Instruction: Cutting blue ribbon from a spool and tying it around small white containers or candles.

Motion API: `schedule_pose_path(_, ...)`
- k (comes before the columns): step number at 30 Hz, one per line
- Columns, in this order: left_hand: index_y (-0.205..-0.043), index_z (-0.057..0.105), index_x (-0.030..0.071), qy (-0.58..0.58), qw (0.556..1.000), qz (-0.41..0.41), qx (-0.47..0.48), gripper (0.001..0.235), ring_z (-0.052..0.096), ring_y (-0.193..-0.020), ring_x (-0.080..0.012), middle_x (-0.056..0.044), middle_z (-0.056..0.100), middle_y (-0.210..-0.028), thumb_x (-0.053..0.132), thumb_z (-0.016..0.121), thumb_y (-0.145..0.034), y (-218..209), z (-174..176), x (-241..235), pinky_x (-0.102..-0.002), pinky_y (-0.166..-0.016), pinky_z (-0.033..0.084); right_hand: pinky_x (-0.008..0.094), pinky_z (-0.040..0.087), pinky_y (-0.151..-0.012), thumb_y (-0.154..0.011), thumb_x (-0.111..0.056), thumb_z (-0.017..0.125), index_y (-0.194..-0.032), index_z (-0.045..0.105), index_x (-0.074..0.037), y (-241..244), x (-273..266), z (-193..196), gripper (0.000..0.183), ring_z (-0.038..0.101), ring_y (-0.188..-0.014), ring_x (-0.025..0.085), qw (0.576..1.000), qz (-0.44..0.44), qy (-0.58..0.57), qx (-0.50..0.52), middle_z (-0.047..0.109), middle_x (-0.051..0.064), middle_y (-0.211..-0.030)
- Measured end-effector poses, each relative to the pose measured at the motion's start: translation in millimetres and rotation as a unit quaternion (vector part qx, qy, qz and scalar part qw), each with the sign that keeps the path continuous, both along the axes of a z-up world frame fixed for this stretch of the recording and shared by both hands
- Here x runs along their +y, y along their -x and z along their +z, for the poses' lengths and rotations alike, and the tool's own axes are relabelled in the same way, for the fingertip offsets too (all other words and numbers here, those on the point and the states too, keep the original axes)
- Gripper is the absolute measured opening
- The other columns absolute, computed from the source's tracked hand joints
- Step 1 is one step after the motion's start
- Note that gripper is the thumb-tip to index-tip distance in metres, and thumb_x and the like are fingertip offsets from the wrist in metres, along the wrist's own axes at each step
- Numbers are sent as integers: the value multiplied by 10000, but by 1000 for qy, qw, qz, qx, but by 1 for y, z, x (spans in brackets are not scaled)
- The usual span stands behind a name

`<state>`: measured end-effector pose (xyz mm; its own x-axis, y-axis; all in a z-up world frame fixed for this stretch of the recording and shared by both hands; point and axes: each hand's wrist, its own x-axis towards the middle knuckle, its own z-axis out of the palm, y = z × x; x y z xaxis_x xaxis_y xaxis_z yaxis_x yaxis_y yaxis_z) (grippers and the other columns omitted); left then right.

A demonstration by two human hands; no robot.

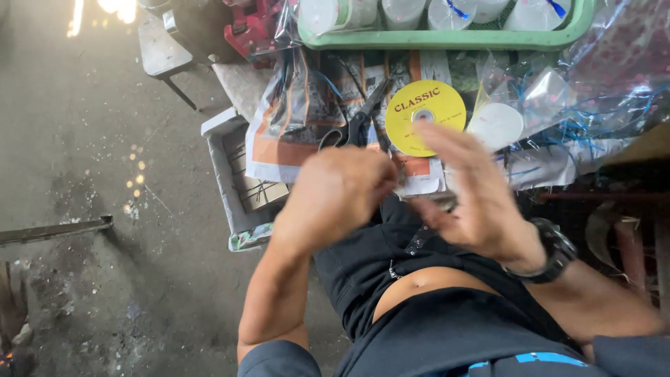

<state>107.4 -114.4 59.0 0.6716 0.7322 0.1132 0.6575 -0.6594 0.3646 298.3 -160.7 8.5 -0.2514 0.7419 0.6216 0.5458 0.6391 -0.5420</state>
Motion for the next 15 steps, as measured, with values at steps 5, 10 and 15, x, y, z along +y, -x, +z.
schedule_pose_path(5, -749, 495, 110, -47, 998, 10, -47, 62, 502, -608, -249, -45, 517, -657, 127, 511, -806, 18, 7, 2, -371, -555, 375, 295, 411, -629, -797, -247, 528, -1004, 589, -162, -7, 2, -14, 231, 575, -703, 192, 937, 138, 320, -12, 631, 37, -824)
schedule_pose_path(10, -729, 510, 112, -61, 993, 100, -24, 91, 515, -608, -169, 32, 532, -653, 107, 579, -788, 45, -10, 16, -306, -587, 358, 201, 429, -603, -865, -198, 446, -878, 619, -54, -51, -14, -17, 226, 596, -691, 105, 955, 16, 293, 47, 646, 28, -835)
schedule_pose_path(15, -1121, 485, 78, -13, 994, 87, -66, 406, 492, -1036, -270, -91, 513, -1127, 146, 659, -760, 5, -18, 3, -374, -872, 372, 271, 446, -682, -874, -166, 433, -834, 594, -17, -54, -21, -3, 223, 610, -757, 183, 970, -11, 236, -50, 634, 70, -836)
